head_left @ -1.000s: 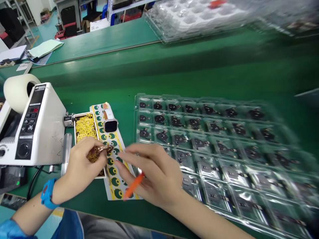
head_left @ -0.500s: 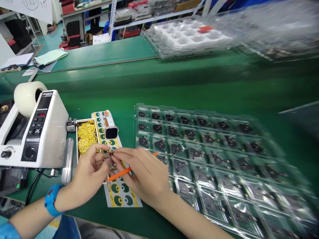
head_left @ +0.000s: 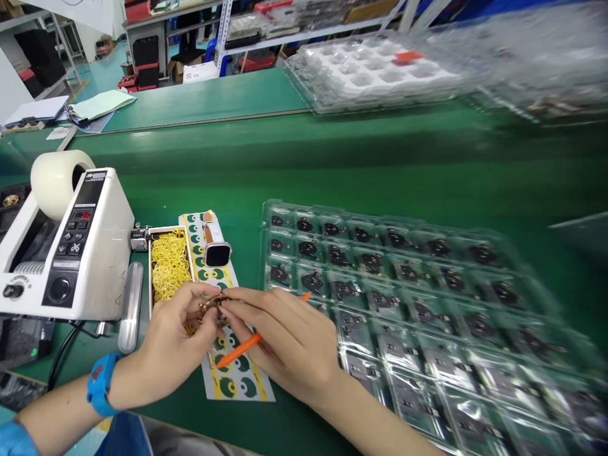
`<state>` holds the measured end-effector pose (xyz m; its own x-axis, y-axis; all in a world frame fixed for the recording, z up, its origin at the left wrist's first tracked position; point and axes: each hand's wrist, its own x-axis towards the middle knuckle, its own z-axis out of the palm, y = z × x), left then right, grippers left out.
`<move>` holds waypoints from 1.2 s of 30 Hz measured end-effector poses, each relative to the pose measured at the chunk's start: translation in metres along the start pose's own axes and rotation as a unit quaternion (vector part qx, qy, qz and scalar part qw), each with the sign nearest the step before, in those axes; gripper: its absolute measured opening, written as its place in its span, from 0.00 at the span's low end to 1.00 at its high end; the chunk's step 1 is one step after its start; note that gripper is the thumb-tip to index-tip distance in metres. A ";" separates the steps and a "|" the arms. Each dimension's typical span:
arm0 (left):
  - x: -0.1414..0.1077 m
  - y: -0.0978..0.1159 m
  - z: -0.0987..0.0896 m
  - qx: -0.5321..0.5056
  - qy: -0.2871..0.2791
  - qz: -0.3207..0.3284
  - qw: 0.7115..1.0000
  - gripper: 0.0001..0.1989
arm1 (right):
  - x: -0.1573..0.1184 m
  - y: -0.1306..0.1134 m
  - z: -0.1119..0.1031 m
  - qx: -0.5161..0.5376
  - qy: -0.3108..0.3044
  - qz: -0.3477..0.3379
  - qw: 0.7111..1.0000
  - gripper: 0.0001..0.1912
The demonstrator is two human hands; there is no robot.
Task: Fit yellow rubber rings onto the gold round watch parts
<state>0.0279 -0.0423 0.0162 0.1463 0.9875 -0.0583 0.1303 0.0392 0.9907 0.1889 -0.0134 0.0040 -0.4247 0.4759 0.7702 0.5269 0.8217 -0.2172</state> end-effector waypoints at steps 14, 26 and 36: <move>-0.001 -0.003 0.005 0.005 0.027 -0.009 1.000 0.08 | 0.001 -0.007 0.005 0.005 0.008 0.051 0.999 0.06; 0.004 0.001 0.003 -0.046 0.012 -0.038 0.998 0.03 | -0.002 -0.008 0.006 0.004 0.003 0.063 0.998 0.04; 0.011 -0.002 -0.001 -0.050 0.056 -0.030 0.997 0.04 | -0.004 -0.012 0.010 0.016 0.013 0.072 0.997 0.05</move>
<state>0.0285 -0.0317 0.0136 0.0291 0.9935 -0.1098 0.0356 0.1087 0.9934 0.1773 -0.0222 -0.0025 -0.3279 0.5812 0.7448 0.5573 0.7556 -0.3442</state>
